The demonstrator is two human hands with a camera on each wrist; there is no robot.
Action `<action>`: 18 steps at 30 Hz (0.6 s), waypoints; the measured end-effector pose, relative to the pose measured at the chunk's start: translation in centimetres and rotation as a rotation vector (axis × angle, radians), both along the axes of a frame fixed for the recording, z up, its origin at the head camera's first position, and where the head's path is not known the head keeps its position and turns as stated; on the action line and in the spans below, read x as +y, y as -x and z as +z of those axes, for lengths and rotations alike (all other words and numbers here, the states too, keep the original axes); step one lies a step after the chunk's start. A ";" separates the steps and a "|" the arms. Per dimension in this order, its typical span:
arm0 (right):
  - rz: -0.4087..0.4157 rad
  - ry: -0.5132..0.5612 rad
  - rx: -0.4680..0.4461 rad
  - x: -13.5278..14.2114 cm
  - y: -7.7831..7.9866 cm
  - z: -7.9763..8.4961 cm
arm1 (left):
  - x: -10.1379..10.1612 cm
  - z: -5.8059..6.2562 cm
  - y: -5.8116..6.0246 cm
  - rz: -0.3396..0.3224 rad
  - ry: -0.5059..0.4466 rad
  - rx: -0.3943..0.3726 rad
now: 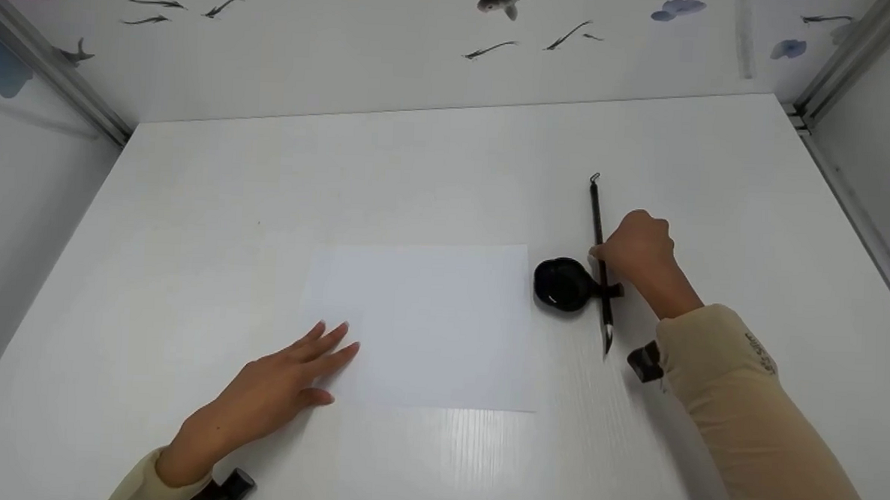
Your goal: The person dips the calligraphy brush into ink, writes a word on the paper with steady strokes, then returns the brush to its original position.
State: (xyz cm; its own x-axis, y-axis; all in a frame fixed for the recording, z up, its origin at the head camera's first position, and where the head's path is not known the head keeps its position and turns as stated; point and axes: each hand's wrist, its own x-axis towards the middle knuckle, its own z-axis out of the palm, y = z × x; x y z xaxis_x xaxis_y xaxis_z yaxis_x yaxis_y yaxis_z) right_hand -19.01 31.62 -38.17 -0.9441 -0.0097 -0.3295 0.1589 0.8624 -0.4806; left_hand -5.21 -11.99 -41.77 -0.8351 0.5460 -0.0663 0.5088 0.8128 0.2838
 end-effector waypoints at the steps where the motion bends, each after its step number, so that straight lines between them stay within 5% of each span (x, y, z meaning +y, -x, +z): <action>1: -0.002 0.002 -0.003 -0.1 0.0 0.0 | 0.0 0.0 0.0 -0.002 0.000 0.003; 12: 0.017 0.023 -0.016 -0.4 0.3 -0.3 | -0.4 -0.1 0.0 -0.033 0.018 0.044; 18: 0.051 -0.024 0.003 -0.4 0.3 1.1 | -0.4 -0.1 0.1 -0.036 0.021 0.044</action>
State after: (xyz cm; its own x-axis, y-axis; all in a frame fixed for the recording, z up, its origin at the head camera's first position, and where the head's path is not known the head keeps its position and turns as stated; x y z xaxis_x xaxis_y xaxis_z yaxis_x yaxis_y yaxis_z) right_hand -19.28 31.26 -37.07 -0.9434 -0.0496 -0.3279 0.1136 0.8805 -0.4602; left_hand -5.31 -12.34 -41.89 -0.8172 0.5748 -0.0418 0.5497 0.7992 0.2433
